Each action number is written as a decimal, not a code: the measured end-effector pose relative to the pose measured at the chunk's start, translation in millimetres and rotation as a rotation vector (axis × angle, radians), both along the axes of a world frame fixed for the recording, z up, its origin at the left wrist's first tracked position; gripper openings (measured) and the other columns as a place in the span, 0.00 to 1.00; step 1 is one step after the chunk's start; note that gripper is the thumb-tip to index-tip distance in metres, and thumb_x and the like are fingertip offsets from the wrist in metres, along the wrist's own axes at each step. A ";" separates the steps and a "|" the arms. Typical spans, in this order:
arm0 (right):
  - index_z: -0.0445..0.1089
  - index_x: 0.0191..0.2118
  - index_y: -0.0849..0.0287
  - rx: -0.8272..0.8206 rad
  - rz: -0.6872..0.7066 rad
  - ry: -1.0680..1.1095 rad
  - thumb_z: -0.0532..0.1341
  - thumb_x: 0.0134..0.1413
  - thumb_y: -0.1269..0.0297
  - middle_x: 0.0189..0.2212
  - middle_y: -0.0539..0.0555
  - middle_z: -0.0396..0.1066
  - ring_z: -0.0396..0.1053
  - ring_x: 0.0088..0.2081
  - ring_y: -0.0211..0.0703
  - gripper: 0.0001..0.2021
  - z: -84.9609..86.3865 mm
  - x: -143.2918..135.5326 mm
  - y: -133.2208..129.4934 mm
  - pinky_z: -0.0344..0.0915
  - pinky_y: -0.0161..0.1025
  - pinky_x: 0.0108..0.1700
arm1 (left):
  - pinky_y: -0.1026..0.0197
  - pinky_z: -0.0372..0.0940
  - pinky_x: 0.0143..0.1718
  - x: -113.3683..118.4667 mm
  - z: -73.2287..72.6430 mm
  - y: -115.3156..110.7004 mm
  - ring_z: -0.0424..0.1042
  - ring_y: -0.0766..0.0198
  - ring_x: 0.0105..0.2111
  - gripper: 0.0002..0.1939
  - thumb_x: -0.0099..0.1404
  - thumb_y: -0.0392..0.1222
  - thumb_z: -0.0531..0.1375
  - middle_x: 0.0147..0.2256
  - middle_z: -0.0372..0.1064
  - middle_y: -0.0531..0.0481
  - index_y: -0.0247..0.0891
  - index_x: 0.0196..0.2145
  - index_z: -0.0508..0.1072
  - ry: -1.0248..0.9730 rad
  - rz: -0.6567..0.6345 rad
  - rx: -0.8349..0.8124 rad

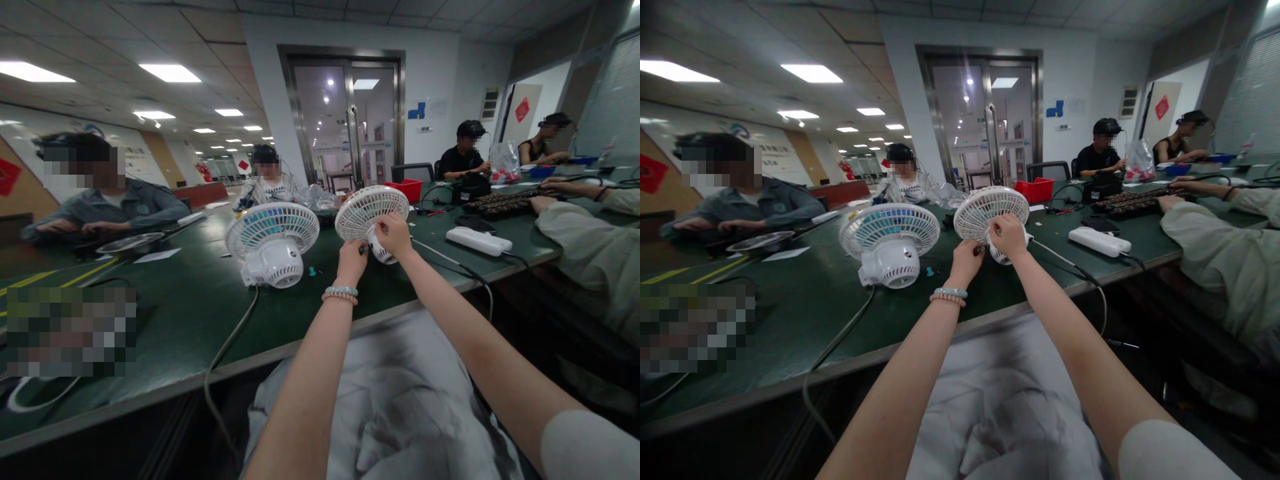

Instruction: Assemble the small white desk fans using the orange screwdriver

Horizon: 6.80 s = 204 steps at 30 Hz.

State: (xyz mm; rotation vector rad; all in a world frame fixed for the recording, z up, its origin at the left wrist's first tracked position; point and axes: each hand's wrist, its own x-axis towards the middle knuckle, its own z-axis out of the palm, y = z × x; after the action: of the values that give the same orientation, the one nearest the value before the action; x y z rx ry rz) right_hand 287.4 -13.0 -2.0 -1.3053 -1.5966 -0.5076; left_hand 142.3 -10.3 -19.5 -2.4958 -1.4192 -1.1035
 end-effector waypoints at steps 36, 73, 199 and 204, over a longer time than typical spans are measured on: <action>0.65 0.27 0.59 -0.039 0.007 0.057 0.49 0.50 0.67 0.26 0.54 0.65 0.60 0.34 0.43 0.09 0.1 6.3 -3.6 0.57 0.39 0.40 | 0.61 0.60 0.46 5.0 1.8 -7.5 0.65 0.62 0.44 0.11 0.62 0.35 0.50 0.41 0.68 0.46 0.37 0.41 0.68 0.081 0.015 -0.041; 0.73 0.38 0.55 -0.268 -0.024 -0.428 0.55 0.45 0.61 0.40 0.58 0.61 0.48 0.47 0.55 0.14 4.6 -0.8 -22.9 0.39 0.50 0.43 | 0.59 0.63 0.41 8.7 -2.1 -1.7 0.70 0.60 0.37 0.14 0.58 0.30 0.50 0.36 0.71 0.43 0.35 0.41 0.67 -0.126 -0.125 0.004; 0.75 0.33 0.54 -0.297 -0.050 -0.402 0.56 0.49 0.56 0.40 0.58 0.63 0.50 0.44 0.53 0.13 -2.9 -4.2 -19.0 0.41 0.49 0.41 | 0.63 0.61 0.42 -4.1 -6.7 6.8 0.69 0.64 0.36 0.08 0.56 0.38 0.55 0.33 0.74 0.52 0.40 0.32 0.74 -0.134 -0.052 0.021; 0.75 0.33 0.54 -0.282 -0.047 -0.397 0.56 0.48 0.56 0.39 0.57 0.63 0.50 0.44 0.53 0.12 -3.5 -3.7 -17.7 0.41 0.48 0.41 | 0.63 0.60 0.42 -4.3 -7.2 5.7 0.69 0.64 0.37 0.09 0.56 0.39 0.54 0.33 0.73 0.53 0.40 0.32 0.73 -0.121 -0.060 0.036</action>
State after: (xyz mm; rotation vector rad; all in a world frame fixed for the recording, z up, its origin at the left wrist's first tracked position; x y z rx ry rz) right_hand 283.7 -30.7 -5.6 -1.5215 -2.0254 -0.6153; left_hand 138.0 -4.6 -26.7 -2.5017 -1.3476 -1.2989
